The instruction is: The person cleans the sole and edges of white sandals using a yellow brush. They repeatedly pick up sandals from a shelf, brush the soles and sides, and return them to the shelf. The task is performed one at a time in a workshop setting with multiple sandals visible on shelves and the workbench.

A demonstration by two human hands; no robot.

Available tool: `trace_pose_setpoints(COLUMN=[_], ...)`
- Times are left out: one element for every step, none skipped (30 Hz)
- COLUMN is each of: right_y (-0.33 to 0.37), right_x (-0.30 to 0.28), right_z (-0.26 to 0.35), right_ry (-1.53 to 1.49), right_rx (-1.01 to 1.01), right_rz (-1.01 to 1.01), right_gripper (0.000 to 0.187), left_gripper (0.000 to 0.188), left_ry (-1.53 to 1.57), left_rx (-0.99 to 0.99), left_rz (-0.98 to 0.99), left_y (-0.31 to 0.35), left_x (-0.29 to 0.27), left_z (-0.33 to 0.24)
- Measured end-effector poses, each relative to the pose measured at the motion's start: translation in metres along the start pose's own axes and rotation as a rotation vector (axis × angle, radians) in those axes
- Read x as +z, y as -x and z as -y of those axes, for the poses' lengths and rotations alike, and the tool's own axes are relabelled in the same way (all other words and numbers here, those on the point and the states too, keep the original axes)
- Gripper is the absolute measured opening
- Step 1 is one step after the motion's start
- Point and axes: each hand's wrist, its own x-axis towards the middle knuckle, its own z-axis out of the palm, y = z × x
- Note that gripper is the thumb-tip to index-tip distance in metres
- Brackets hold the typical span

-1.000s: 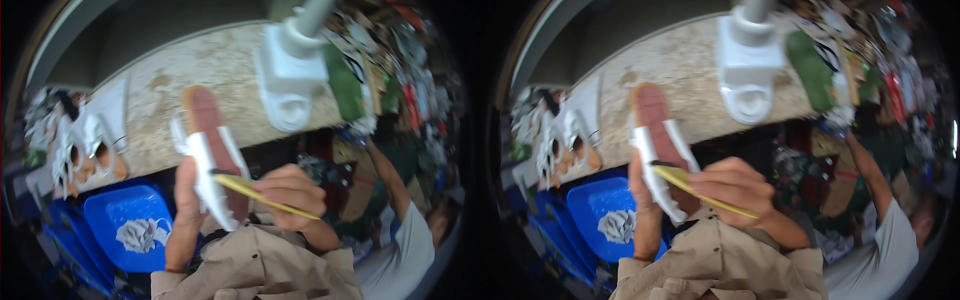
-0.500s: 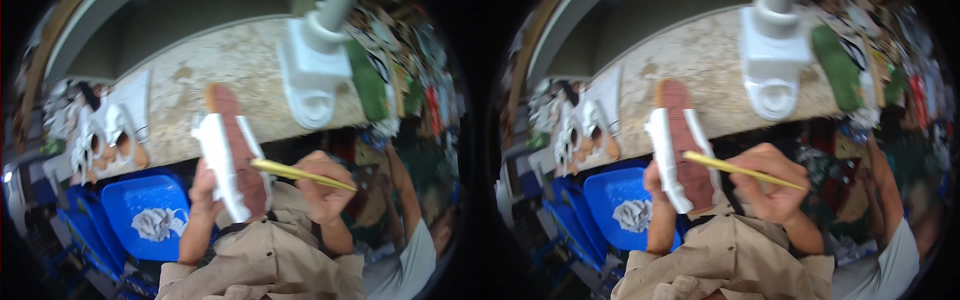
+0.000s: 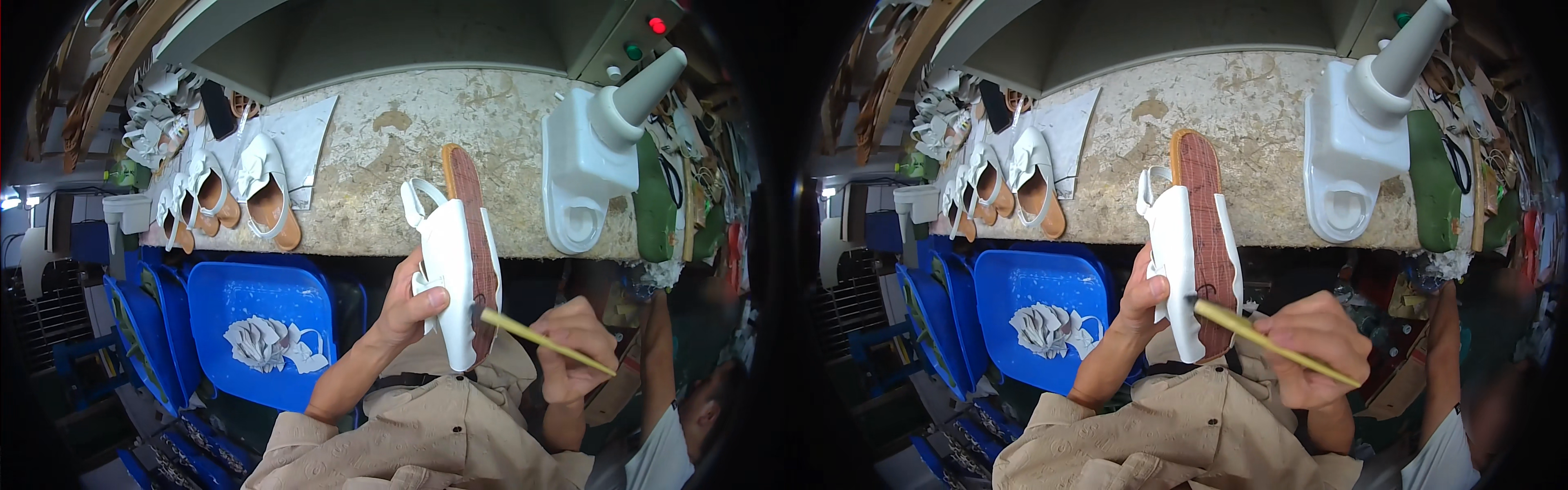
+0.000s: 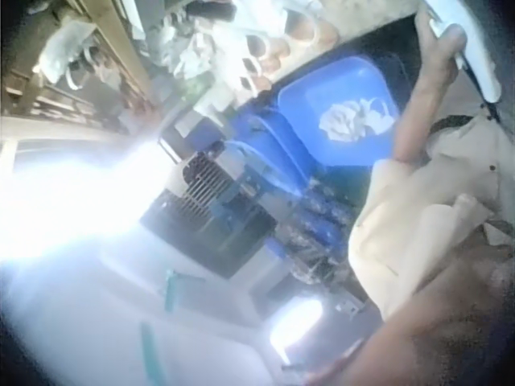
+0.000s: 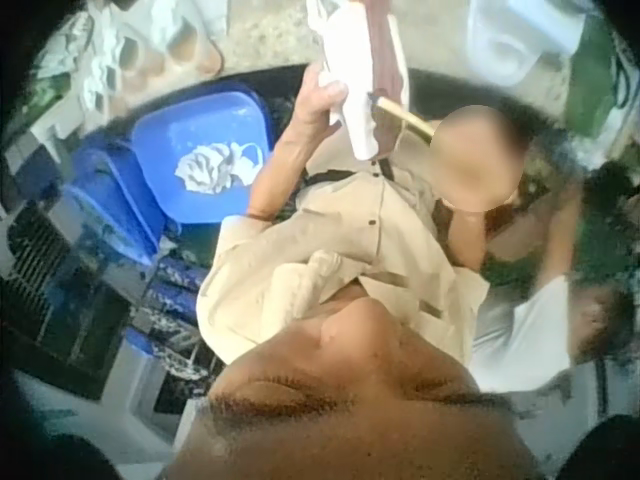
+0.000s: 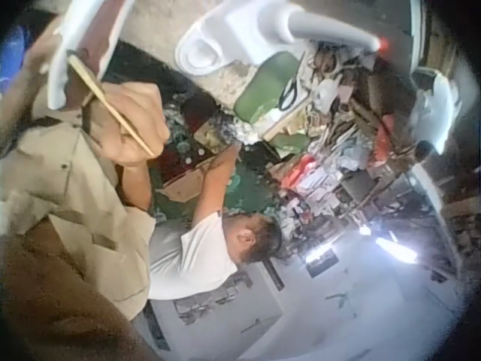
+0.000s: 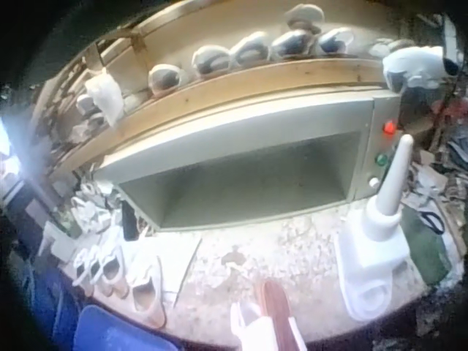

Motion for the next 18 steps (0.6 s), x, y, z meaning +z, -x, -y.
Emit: trace_pose_setpoints(right_y=[-0.002, -0.007, -0.01, -0.009, -0.01, -0.007, -0.004, -0.004, -0.002, 0.0, 0.002, 0.003, 0.005, 0.01, 0.01, 0.011, 0.011, 0.012], right_x=[0.003, 0.008, 0.012, 0.013, 0.016, 0.013, 0.011, 0.012, 0.014, 0.016, 0.016, 0.015, 0.014, 0.015, 0.015, 0.015, 0.015, 0.015], right_z=[-0.001, -0.003, -0.004, -0.003, 0.001, 0.008, 0.014, 0.015, 0.015, 0.016, 0.017, 0.019, 0.02, 0.019, 0.02, 0.02, 0.019, 0.017], right_ry=[0.058, 0.116, 0.173, 0.167, 0.145, 0.112, 0.078, 0.145, 0.211, 0.277, 0.256, 0.239, 0.222, 0.162, 0.213, 0.263, 0.314, 0.293], right_rx=[0.007, 0.013, 0.018, -0.026, -0.146, -0.148, -0.149, -0.144, -0.137, -0.13, -0.145, -0.161, -0.176, -0.216, -0.194, -0.171, -0.149, -0.134], right_rz=[-0.018, -0.037, -0.054, 0.008, 0.051, 0.095, 0.14, 0.095, 0.05, 0.004, 0.073, 0.141, 0.209, 0.189, 0.159, 0.128, 0.098, 0.155], right_gripper=[0.021, 0.021, 0.021, 0.022, 0.024, 0.024, 0.024, 0.023, 0.023, 0.022, 0.023, 0.024, 0.025, 0.03, 0.031, 0.033, 0.034, 0.034], left_gripper=[0.082, 0.082, 0.082, 0.081, 0.081, 0.081, 0.08, 0.079, 0.079, 0.077, 0.077, 0.077, 0.077, 0.077, 0.077, 0.077, 0.077, 0.078], left_ry=[0.001, 0.001, 0.002, -0.011, -0.023, -0.037, -0.035, -0.034, -0.033, -0.047, -0.05, -0.052, -0.054, -0.054, -0.047, -0.04, -0.033, -0.043], left_rx=[0.002, 0.003, 0.007, 0.019, 0.032, 0.045, 0.055, 0.064, 0.073, 0.085, 0.097, 0.109, 0.12, 0.091, 0.093, 0.095, 0.096, 0.095], left_rz=[-0.003, -0.006, -0.009, -0.018, -0.026, -0.038, -0.039, -0.039, -0.039, -0.034, -0.056, -0.074, -0.091, -0.1, -0.099, -0.098, -0.096, -0.112], left_y=[0.0, 0.0, 0.0, 0.0, 0.0, 0.0, -0.001, -0.002, -0.003, -0.003, -0.002, -0.002, -0.003, -0.002, -0.002, -0.003, -0.003, -0.004], left_x=[0.0, 0.0, 0.001, 0.001, 0.001, 0.001, 0.002, 0.003, 0.003, 0.001, 0.0, 0.001, 0.001, 0.004, 0.003, 0.001, 0.0, -0.001], left_z=[0.0, 0.0, 0.0, 0.0, 0.001, 0.0, -0.002, -0.004, -0.004, -0.004, -0.002, -0.001, -0.001, -0.007, -0.006, -0.005, -0.003, -0.001])
